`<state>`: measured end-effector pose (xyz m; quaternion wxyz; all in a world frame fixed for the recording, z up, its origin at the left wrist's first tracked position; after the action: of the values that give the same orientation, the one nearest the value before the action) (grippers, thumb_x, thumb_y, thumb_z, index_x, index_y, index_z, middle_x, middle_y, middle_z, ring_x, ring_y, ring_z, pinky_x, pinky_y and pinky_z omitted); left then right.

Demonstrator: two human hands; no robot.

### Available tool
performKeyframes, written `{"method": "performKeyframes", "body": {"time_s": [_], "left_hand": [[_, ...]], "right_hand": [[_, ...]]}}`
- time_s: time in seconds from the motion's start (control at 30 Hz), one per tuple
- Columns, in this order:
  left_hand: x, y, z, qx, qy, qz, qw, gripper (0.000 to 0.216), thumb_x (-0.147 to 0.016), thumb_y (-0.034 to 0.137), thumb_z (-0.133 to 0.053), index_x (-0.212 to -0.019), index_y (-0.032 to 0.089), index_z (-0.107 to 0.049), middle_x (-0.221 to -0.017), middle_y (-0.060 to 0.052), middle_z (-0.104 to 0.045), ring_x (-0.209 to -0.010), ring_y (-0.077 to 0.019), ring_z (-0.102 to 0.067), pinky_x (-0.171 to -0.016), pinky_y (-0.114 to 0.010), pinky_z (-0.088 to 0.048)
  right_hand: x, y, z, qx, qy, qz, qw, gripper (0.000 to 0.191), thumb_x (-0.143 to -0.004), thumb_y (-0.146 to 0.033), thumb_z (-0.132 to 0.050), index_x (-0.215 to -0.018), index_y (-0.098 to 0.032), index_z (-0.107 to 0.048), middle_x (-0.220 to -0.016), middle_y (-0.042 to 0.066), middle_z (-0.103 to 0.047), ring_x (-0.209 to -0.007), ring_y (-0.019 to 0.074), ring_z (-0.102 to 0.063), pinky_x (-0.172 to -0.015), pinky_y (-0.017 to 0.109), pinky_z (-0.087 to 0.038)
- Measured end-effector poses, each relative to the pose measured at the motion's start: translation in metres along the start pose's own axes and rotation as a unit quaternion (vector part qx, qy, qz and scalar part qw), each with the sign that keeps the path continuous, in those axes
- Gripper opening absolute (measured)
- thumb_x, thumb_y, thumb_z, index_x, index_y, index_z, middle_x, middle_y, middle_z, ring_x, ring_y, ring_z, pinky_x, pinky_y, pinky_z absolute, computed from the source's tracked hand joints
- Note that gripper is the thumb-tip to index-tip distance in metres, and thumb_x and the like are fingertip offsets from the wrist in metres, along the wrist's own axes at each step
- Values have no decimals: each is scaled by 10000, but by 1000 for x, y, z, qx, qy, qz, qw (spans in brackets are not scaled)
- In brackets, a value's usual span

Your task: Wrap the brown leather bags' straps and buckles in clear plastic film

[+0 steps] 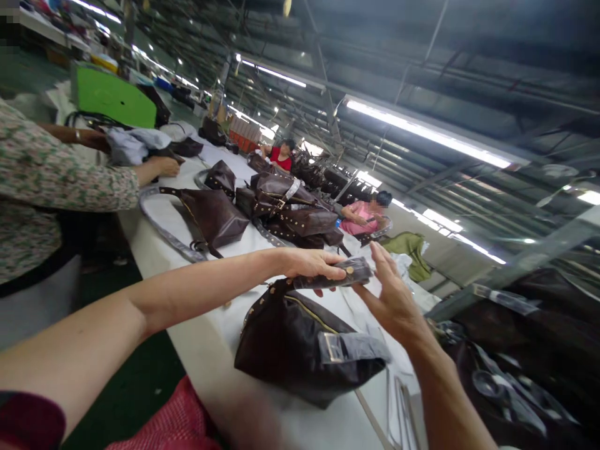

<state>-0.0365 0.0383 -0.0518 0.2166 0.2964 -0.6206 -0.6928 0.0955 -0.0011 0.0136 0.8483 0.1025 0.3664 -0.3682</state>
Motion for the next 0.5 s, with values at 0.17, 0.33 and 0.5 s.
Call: {"method": "performKeyframes", "body": {"time_s": [0.17, 0.33, 0.5], "left_hand": [[7, -3, 6, 4, -10, 24, 1000, 461, -675, 502, -750, -989, 223, -559, -853, 18, -596, -649, -102, -607, -503, -180, -456], [15, -11, -1, -1, -59, 87, 994, 453, -642, 512, -781, -914, 217, -571, -756, 30, -573, -559, -110, -602, -415, -165, -397], [21, -28, -5, -18, -47, 162, 986, 427, -667, 482, -769, -955, 226, -586, -706, 38, -585, -502, -120, -587, -405, -190, -402]], "right_hand": [[84, 2, -17, 99, -170, 51, 979, 426, -823, -389, -606, -1222, -241, -579, -1347, 125, -547, -1263, 331, -487, -1003, 545, -432], [146, 35, -55, 230, -177, 92, 953, 518, -842, -136, -485, -1353, -215, -462, -1228, 133, -631, -1195, 358, -544, -981, 651, -391], [147, 55, -51, 128, -65, 63, 988, 342, -884, -103, -356, -1101, -201, -601, -996, 85, -680, -928, 219, -657, -857, 378, -530]]}}
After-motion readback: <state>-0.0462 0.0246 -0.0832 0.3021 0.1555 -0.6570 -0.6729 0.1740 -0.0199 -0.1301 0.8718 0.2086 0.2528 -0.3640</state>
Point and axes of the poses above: each hand's wrist, its own x-axis away from the middle knuckle, its own z-axis out of the back of the hand, y = z × x, the point moved 7 cm from there along -x, towards the middle knuckle
